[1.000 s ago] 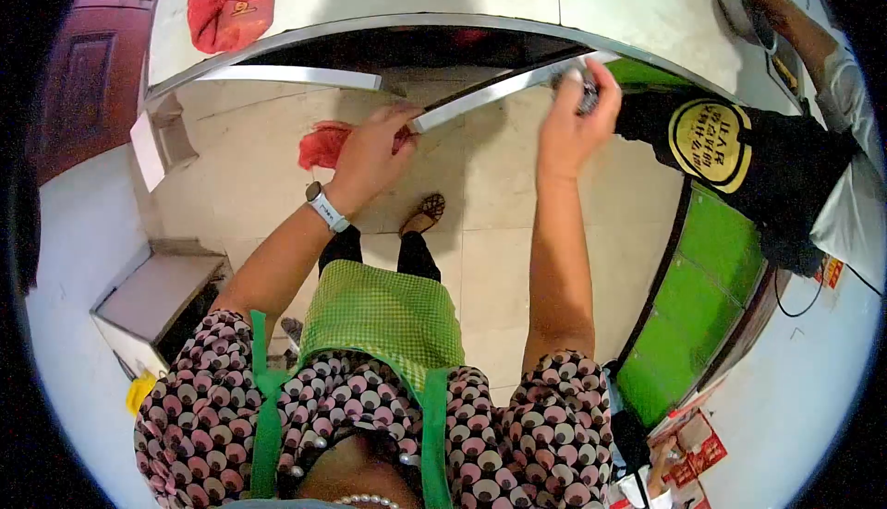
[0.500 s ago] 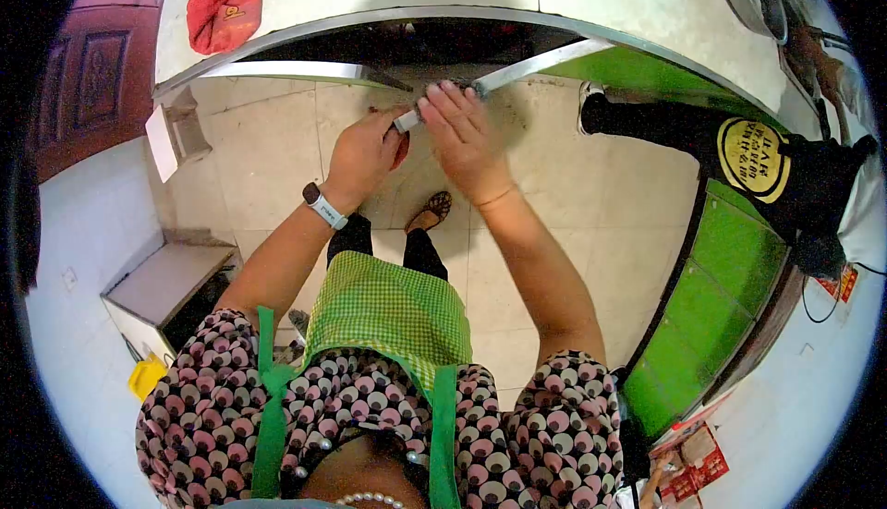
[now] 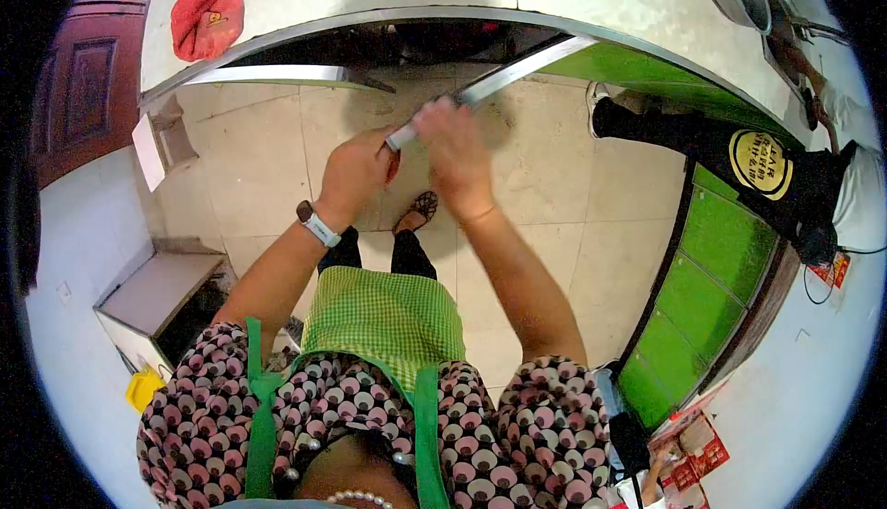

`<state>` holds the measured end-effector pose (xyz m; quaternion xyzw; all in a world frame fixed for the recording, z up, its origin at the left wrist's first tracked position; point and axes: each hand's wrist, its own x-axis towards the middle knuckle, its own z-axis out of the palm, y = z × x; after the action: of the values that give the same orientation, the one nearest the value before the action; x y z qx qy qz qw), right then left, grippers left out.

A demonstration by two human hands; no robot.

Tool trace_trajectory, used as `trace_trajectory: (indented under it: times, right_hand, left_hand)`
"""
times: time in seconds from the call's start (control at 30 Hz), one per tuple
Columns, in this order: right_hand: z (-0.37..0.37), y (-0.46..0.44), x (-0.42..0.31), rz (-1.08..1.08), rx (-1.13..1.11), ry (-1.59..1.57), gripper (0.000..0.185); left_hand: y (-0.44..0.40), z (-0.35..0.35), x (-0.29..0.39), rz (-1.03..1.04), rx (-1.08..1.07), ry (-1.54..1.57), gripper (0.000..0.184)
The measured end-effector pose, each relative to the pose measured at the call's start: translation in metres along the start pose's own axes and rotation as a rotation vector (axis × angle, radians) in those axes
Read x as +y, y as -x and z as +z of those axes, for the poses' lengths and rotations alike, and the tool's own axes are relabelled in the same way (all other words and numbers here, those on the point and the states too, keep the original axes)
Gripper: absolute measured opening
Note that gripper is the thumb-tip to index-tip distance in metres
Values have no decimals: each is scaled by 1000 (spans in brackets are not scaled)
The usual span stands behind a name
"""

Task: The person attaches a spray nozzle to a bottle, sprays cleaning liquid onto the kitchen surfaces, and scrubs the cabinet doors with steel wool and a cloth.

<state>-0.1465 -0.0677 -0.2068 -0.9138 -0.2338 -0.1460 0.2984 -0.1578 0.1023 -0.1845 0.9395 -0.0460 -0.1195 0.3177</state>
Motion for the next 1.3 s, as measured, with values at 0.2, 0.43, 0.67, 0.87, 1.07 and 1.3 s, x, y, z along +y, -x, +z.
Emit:
trace_trajectory:
  times: [0.2,0.43,0.67,0.87,1.07,1.3]
  right_hand:
    - [-24,38,11,-134,-192,79,39]
    - [-70,-32,143,115,291,205,39]
    - [-66,-1,77,67,130,181,29]
    - [-73,32,54,75,43,61,36]
    - [-87,-45,139,246,242,308,42]
    - [-83,-17,105,231,168,264,32]
  left_hand:
    - [23,22,20,96,-51,-55,16]
    - [29,32,21,201,84,-69,18]
    - [39,42,29,271,16,-118,24]
    - [39,53,39,304,-86,-79,23]
    - [45,56,39,481,5,-84,25]
    - [46,48,42,423,-88,-124,24]
